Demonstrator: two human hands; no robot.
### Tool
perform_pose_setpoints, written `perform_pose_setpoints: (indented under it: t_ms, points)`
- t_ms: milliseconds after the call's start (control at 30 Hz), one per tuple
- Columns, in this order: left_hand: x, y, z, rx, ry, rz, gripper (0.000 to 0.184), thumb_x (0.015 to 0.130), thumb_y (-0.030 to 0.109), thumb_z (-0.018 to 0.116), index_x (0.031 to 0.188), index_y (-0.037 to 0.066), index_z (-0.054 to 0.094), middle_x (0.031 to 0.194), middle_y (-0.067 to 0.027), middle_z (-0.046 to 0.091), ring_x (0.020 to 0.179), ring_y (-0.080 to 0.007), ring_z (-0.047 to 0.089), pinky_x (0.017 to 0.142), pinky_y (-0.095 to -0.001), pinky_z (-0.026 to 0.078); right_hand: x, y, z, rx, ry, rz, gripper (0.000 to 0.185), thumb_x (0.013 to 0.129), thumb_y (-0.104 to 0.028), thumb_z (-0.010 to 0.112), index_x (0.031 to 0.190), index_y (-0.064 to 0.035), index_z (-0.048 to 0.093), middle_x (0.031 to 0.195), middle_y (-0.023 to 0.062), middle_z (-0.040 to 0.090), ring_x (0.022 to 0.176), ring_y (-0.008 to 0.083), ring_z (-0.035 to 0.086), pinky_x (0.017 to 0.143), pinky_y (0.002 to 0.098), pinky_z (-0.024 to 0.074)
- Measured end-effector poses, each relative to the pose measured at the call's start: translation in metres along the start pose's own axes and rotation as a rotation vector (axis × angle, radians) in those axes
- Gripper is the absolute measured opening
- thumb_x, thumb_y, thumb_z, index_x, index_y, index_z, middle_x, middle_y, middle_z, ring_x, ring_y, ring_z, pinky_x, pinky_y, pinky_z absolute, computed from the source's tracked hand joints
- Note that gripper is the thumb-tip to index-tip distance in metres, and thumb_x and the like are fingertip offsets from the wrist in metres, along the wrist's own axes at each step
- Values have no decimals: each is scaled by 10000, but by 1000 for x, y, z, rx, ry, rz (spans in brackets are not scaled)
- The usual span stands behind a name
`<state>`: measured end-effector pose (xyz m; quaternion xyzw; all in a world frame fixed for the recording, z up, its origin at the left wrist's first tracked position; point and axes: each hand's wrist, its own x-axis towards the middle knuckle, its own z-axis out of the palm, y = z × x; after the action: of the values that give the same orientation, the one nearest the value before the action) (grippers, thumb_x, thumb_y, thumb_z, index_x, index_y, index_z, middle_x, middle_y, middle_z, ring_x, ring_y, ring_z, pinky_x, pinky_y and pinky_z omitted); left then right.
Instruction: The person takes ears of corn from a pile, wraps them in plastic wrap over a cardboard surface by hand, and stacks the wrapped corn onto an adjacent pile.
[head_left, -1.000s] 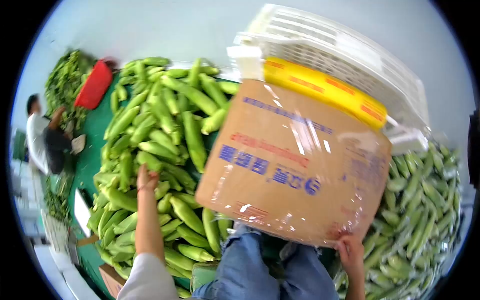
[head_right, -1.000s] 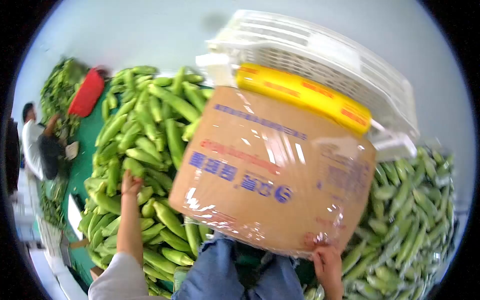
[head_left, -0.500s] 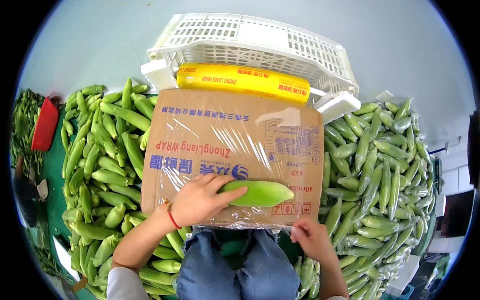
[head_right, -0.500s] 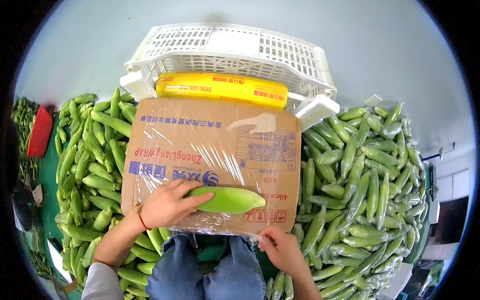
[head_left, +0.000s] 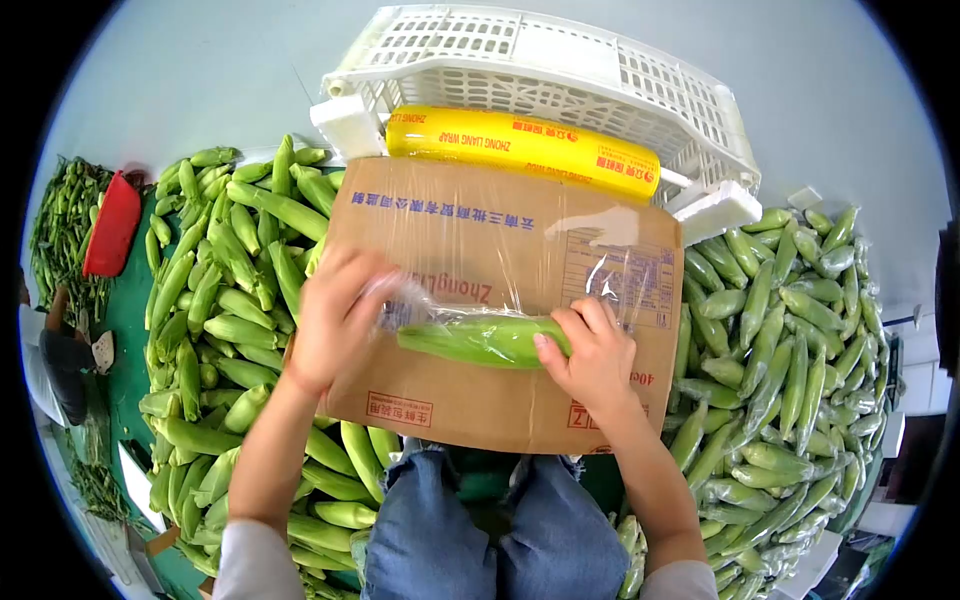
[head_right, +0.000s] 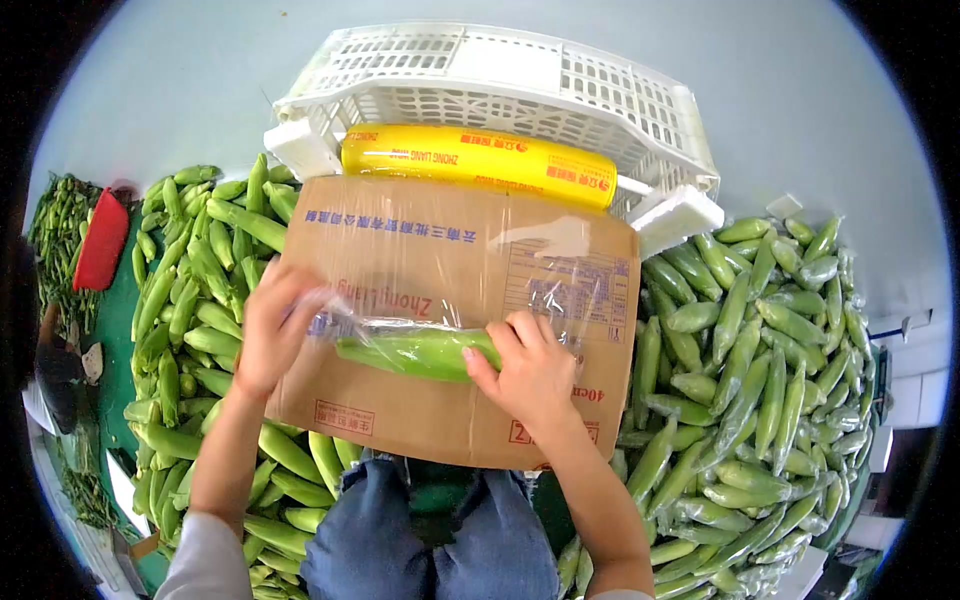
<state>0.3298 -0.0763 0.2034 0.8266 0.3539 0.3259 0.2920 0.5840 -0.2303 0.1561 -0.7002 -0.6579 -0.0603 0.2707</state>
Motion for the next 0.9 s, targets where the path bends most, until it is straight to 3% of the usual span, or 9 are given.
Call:
perform_pose_setpoints:
  t_ms: [167, 300, 433, 467, 567, 600, 700, 767, 900]
  points:
    - [64, 7, 90, 567, -702, 255, 164, 846, 193, 588, 879, 41, 639, 654, -211, 618, 730, -352, 647, 660, -455, 528, 11, 2, -4, 6, -128, 69, 292, 828, -365, 646, 849, -75, 645, 811, 99, 597, 738, 291, 632, 583, 389, 521]
    - [-27, 68, 62, 332, -728, 70, 469, 857, 334, 607, 1146, -26, 523, 971, -299, 634, 950, -382, 650, 781, -491, 529, 12, -7, -28, 60, -664, 319, 462, 923, -496, 507, 949, -43, 595, 785, 205, 642, 713, 362, 660, 589, 452, 527]
    - [-67, 62, 61, 374, -525, 183, 749, 855, 476, 604, 1352, -53, 418, 1464, -269, 345, 1377, -381, 337, 1125, -520, 245, 3, -35, -55, 128, -851, 358, 607, 933, -616, 412, 1063, -38, 541, 784, 251, 653, 717, 402, 669, 590, 505, 524]
    - [-50, 50, 66, 393, -449, 213, 744, 851, 465, 610, 1355, -48, 418, 1481, -248, 335, 1380, -370, 339, 1126, -527, 238, 13, -45, -65, 103, -869, 412, 581, 912, -576, 489, 1161, -53, 534, 992, 234, 655, 939, 392, 650, 780, 519, 516]
    - [40, 6, 88, 606, -237, 316, 802, 807, 384, 674, 1407, -44, 358, 1495, -241, 314, 1388, -336, 334, 1146, -462, 246, 13, -31, -48, -64, -314, -228, 635, 846, -526, 605, 1278, -73, 499, 1264, 187, 550, 1186, 361, 520, 982, 513, 419]
    - [77, -6, 89, 602, -265, 356, 819, 797, 346, 690, 1420, -49, 334, 1498, -243, 307, 1390, -332, 328, 1149, -435, 257, 20, -27, -37, -79, -384, -266, 752, 760, -498, 693, 1346, -84, 467, 1396, 129, 422, 1289, 327, 390, 1083, 504, 310]
    - [134, -21, 108, 505, -642, 311, 741, 788, 203, 676, 1383, -88, 344, 1471, -258, 333, 1365, -365, 346, 1124, -384, 318, 62, 2, 5, -148, -197, -375, 701, 702, -475, 746, 1238, -78, 531, 1249, 131, 543, 1158, 317, 519, 984, 480, 428]
    - [149, -25, 122, 585, -858, 226, 721, 785, 181, 673, 1369, -95, 352, 1456, -264, 346, 1354, -361, 362, 1121, -383, 325, 83, 3, 17, -84, -391, -245, 617, 692, -450, 750, 1140, -75, 554, 1104, 130, 604, 1022, 317, 591, 875, 473, 487]
    - [141, -14, 113, 570, -876, 269, 745, 793, 185, 694, 1384, -87, 333, 1464, -242, 348, 1332, -358, 393, 1098, -371, 356, 57, -18, -7, 62, -589, -146, 477, 698, -429, 731, 965, -72, 562, 854, 135, 653, 784, 338, 658, 687, 484, 532]
